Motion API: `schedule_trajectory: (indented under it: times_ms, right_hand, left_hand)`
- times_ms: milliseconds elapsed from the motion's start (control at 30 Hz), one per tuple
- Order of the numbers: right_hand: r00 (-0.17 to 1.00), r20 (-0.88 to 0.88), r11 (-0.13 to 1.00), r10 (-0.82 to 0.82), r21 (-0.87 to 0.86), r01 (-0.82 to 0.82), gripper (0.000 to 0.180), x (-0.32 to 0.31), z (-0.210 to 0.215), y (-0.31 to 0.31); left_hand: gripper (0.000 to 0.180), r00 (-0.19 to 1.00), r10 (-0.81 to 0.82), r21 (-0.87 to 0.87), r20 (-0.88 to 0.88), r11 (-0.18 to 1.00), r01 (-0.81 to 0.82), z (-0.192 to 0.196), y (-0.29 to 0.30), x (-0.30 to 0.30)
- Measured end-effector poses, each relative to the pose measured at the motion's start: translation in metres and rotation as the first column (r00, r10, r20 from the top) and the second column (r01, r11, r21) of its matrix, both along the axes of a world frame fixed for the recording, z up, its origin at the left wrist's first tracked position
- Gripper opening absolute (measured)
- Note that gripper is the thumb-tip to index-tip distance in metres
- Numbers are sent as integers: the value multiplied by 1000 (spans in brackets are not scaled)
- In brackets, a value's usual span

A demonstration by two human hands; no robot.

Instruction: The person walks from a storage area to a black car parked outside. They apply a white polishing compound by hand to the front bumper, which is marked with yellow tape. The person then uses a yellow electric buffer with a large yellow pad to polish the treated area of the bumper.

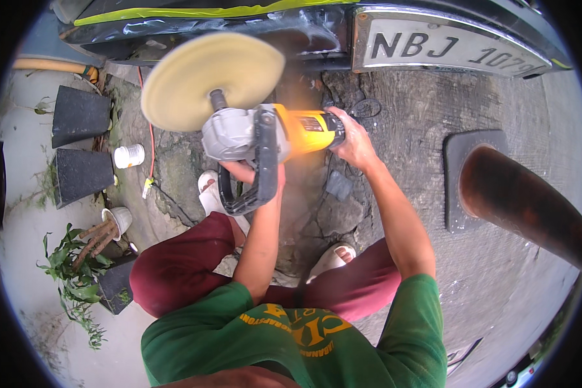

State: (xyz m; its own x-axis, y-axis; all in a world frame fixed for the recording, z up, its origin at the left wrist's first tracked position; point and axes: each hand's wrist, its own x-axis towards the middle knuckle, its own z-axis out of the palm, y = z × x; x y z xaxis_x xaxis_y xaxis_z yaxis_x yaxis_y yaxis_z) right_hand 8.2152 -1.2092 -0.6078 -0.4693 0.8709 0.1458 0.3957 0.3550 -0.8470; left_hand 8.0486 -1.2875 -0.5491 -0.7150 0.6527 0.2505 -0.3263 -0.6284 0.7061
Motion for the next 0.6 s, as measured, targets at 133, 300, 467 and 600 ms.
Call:
schedule_trajectory:
  times_ms: [133,300,467,600]
  right_hand:
    - [998,-47,998,33,-55,-35,67,-6,-2,5]
    - [997,-8,996,-73,-51,73,68,14,-12,9]
    - [984,-43,974,-172,-158,163,72,45,-17,12]
    - [993,48,977,-106,-178,113,71,47,-12,10]
  left_hand:
    - [85,993,114,-24,-21,993,-115,0,0,-2]
    - [70,992,83,-251,-95,962,-104,-17,2,30]
    - [65,915,55,-302,-400,935,-188,-46,14,63]
    - [56,979,98,-281,-178,948,-146,-57,11,64]
